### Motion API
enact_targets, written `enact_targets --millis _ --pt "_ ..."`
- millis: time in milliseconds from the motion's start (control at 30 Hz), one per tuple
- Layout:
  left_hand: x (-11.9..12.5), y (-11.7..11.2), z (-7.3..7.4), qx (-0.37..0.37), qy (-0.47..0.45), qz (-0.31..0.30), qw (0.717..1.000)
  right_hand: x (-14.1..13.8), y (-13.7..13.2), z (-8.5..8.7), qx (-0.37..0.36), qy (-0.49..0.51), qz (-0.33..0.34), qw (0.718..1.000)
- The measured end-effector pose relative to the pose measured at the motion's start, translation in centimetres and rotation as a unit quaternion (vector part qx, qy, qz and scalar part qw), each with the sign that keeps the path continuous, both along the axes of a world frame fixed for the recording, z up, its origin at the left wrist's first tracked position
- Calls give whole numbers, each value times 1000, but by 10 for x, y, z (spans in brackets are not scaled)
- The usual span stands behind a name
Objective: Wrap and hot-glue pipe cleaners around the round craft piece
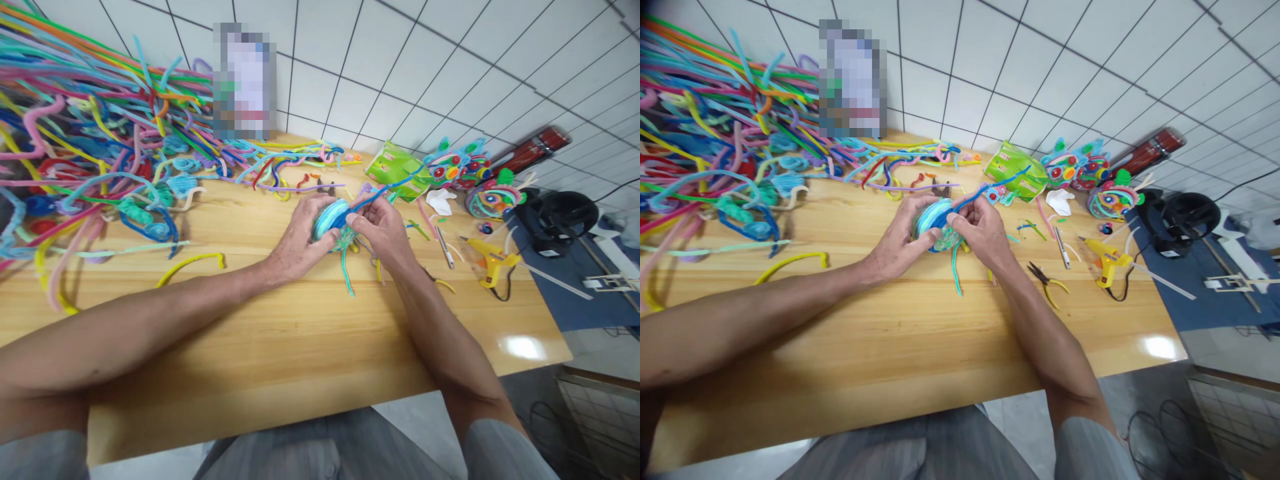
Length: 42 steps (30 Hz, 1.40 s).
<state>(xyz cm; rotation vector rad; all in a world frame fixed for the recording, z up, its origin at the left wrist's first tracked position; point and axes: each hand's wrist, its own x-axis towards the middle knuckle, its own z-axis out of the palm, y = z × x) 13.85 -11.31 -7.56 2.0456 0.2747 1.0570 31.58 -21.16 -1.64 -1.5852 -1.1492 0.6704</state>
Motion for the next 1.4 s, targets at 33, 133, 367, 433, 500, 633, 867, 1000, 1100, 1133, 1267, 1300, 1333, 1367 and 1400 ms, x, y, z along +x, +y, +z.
enact_targets --millis 33,133,367,433,500,633,867,1000,1100,1133,1267,1300,1333,1367,1400 --pt "0 0 0 1 -1 0 1000 0 0 0 0 -1 0 1000" --pt "-1 0 -1 -6 -3 -3 1000 -1 0 -1 -2 -1 -5 1000" --pt "-2 4 1 -36 -5 -20 999 -2 -1 -2 14 3 -5 1000" --pt "-1 5 1 -33 -3 -19 999 -2 0 -2 23 6 -5 1000" --pt "-1 5 1 -34 0 -19 999 -3 0 -3 28 10 -6 1000" --pt "-1 5 1 -51 4 -24 998 -2 0 -4 25 9 -4 1000" --pt "-2 6 6 -87 -5 -41 995 -3 0 -6 34 -6 3 999" --pt "-1 5 8 -99 0 -50 994 -4 -1 -3 29 -7 4 1000" --pt "-2 5 10 -101 -3 -55 993 -4 -1 -2 24 -11 5 1000" --pt "-2 5 10 -102 -5 -58 993 -3 -2 -1 24 -12 6 1000" --pt "-2 5 10 -108 -14 -65 992 -4 -1 -4 25 -10 6 1000" --pt "-2 6 10 -108 -12 -60 992 -5 0 -5 27 -11 4 1000" --pt "-1 6 9 -106 -9 -56 993 -6 0 -5 29 -11 2 1000" --pt "-1 6 9 -105 -6 -52 993 -6 1 -5 31 -10 0 999" --pt "0 6 8 -104 -3 -50 993 -5 1 -3 32 -8 -1 999"
